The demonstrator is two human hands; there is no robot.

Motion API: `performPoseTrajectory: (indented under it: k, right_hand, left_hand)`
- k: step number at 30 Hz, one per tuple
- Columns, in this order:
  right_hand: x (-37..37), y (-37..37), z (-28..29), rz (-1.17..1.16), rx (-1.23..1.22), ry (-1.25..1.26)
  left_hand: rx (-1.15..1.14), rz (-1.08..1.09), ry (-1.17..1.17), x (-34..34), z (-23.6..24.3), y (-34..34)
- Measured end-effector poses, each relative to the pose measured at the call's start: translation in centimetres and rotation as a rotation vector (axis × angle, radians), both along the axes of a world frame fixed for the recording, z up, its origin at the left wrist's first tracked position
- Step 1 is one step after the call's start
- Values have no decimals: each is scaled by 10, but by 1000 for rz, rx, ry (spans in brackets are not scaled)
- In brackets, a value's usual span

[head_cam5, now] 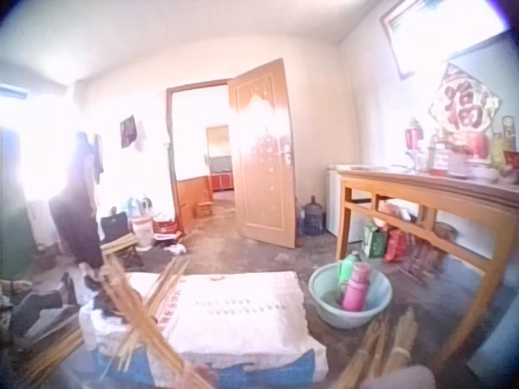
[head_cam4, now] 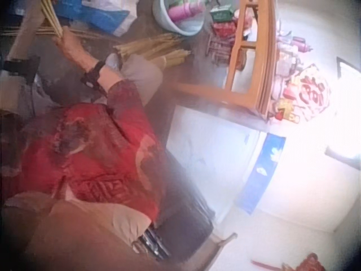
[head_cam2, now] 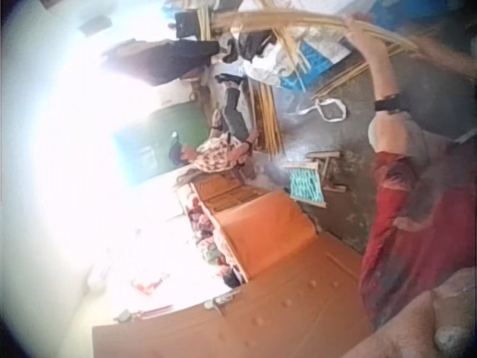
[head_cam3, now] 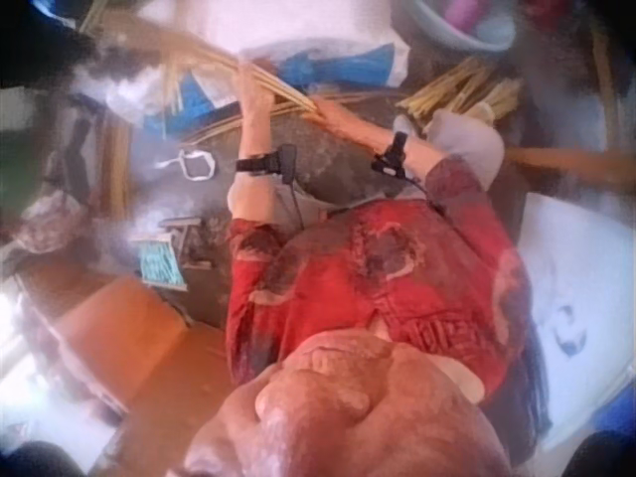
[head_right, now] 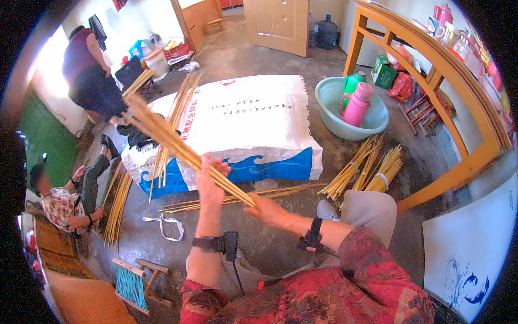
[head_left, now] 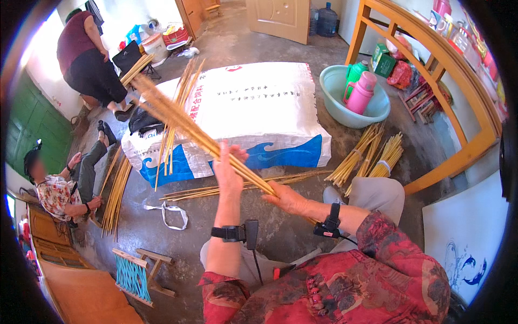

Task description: The person sorts and bundles thin bamboo or reed sticks by hand, picking them up from a pile and aligning them.

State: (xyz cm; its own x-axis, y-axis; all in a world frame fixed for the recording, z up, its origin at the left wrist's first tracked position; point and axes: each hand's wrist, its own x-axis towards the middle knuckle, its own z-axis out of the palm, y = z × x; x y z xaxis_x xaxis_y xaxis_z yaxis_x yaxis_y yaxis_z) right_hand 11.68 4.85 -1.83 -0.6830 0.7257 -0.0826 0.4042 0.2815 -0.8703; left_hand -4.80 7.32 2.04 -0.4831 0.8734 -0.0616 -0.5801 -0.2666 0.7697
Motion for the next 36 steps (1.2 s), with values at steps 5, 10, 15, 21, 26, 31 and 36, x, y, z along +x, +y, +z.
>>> performPoseTrajectory:
  k: [5,10,15,21,26,31,36]
  right_hand:
    - [-2,26,-1,-148,-10,191]
    - [-4,36,7,-271,57,125]
    - [-10,17,-16,-145,82,68]
    - [-1,23,13,204,341,-283]
    - [34,21,61,337,688,0]
    - [58,32,89,243,996,-67]
    - [76,47,37,339,463,-571]
  left_hand:
    - [-126,-261,220,34,-21,-3]
    - [-117,-402,321,39,-18,-4]
    - [-134,-245,346,40,-10,-7]
    - [-179,-254,1088,44,-5,-8]
    - [-48,-226,1854,32,-17,-8]
    - [-128,-372,2124,25,-36,-14]
    - [-42,-421,2183,27,-46,-28]
